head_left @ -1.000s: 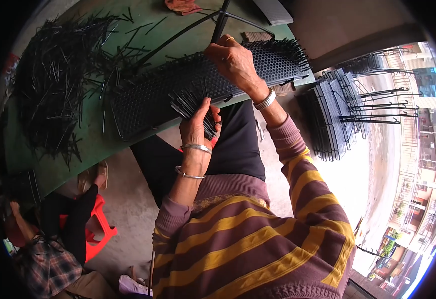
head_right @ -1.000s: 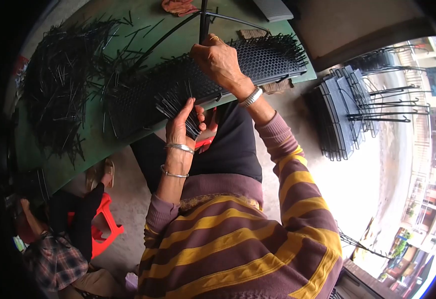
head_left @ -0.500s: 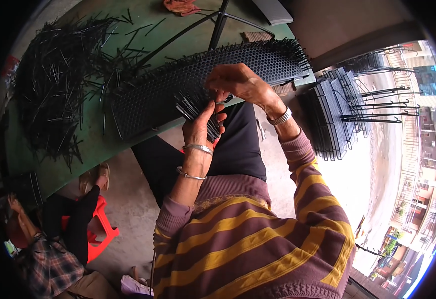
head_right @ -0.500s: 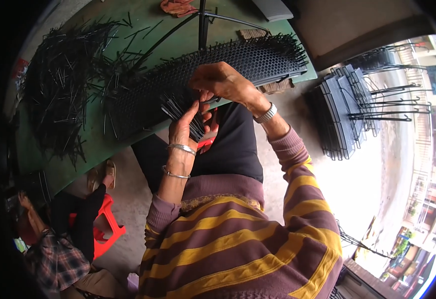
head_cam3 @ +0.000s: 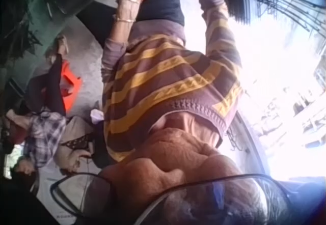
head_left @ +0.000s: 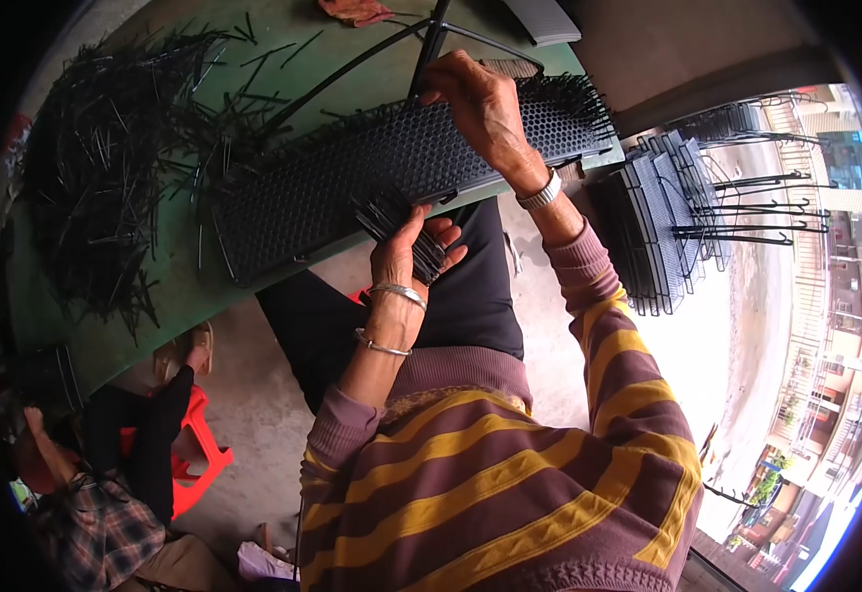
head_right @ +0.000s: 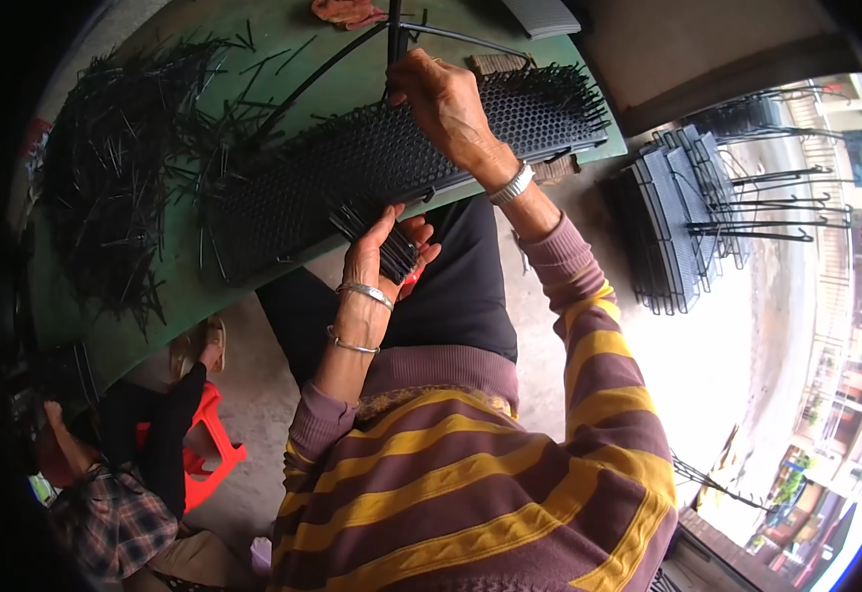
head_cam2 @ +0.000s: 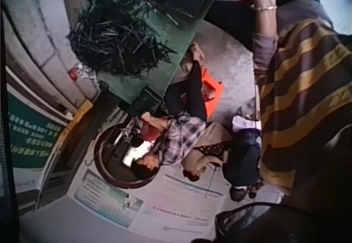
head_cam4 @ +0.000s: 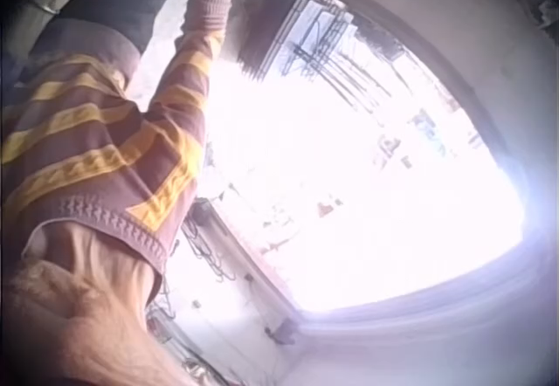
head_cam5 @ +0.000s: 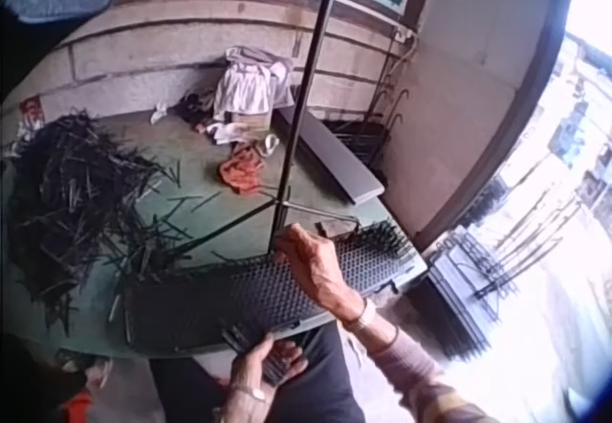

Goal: Inserting and securing thin black strips into a mesh frame using a tool.

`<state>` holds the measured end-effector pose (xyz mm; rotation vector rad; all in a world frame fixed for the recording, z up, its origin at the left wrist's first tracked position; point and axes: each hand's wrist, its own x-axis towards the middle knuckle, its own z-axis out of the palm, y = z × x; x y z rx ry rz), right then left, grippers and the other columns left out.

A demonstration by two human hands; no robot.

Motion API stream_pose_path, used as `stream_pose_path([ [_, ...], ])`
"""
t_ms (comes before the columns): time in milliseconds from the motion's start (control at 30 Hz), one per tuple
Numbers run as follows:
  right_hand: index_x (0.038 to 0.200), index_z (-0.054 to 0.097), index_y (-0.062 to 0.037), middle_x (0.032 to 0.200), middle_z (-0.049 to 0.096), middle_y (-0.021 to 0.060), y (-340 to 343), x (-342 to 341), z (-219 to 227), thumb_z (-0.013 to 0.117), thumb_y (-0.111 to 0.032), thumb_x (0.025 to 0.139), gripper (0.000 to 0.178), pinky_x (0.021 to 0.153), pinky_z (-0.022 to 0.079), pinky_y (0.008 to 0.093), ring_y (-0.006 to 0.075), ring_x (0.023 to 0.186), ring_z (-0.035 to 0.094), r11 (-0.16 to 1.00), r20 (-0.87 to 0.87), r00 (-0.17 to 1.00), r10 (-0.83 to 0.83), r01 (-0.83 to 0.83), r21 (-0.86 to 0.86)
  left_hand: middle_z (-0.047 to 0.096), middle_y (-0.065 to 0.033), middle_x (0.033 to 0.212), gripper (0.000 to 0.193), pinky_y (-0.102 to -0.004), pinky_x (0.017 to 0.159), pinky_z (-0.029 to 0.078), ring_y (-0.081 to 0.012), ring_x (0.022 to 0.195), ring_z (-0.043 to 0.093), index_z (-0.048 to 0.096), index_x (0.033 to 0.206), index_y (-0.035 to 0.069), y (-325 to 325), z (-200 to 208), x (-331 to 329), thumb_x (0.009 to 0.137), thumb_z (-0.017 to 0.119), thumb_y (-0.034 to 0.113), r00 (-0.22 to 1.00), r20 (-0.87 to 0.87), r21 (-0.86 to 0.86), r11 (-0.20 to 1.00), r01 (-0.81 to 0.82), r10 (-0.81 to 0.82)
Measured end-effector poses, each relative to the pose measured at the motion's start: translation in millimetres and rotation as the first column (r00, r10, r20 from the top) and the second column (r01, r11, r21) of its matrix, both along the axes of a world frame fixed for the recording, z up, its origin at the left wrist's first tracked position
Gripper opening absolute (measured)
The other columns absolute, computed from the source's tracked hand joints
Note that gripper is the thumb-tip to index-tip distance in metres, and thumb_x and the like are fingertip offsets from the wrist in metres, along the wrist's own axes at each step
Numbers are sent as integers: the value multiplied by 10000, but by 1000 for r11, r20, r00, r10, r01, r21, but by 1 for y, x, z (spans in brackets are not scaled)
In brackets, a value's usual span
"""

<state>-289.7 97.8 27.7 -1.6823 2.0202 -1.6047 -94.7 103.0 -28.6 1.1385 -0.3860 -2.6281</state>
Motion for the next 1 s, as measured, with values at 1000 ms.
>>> stream_pose_path([
  [1000,1079,711,-201,822,619,25,0,-8,-19,676,-132,835,256,658,494,334,220,778,614,972,-583,811,-49,173,159,589,8,675,196,-322,561,515,-90,603,533,673,913,117,-5,6,6,895,714,308,998,-41,-116,992,-55,50],
])
